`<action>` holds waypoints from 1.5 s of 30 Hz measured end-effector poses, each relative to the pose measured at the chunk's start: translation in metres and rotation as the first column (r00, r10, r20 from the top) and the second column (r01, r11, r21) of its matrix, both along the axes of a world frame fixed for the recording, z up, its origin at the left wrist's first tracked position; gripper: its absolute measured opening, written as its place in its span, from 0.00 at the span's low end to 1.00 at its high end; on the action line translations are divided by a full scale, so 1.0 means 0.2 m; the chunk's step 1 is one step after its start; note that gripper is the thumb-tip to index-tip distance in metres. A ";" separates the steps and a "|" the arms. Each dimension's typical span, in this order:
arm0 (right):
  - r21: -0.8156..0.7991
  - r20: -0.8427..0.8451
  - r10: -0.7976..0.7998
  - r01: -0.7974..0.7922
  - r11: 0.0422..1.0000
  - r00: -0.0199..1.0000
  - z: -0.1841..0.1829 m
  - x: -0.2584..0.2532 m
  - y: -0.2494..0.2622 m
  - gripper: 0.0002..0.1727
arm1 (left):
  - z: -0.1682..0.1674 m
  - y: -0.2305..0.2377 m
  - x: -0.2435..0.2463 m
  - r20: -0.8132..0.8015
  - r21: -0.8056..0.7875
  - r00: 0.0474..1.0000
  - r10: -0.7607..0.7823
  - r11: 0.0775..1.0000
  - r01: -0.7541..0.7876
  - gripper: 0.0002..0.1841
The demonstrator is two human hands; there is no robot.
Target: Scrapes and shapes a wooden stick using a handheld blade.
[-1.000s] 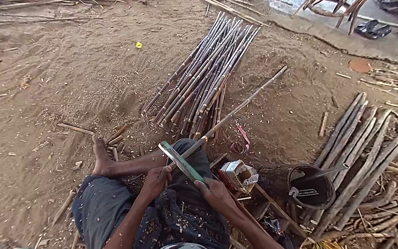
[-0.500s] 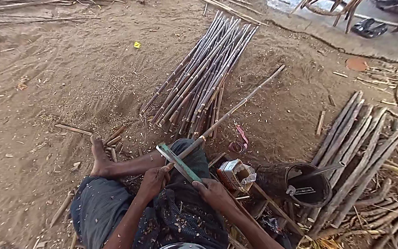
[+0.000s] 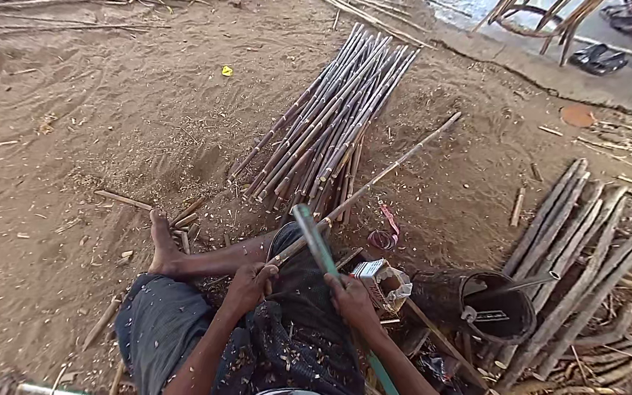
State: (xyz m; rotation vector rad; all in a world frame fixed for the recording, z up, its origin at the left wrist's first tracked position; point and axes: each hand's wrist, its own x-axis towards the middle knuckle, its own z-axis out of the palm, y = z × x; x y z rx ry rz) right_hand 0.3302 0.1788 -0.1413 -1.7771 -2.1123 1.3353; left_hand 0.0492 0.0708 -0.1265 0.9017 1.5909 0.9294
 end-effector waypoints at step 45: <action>0.016 0.061 0.165 -0.166 0.986 0.984 0.07 -0.07 -0.05 0.34 | -0.03 -0.03 0.00 -0.008 0.018 1.000 0.028 0.999 -0.028 0.32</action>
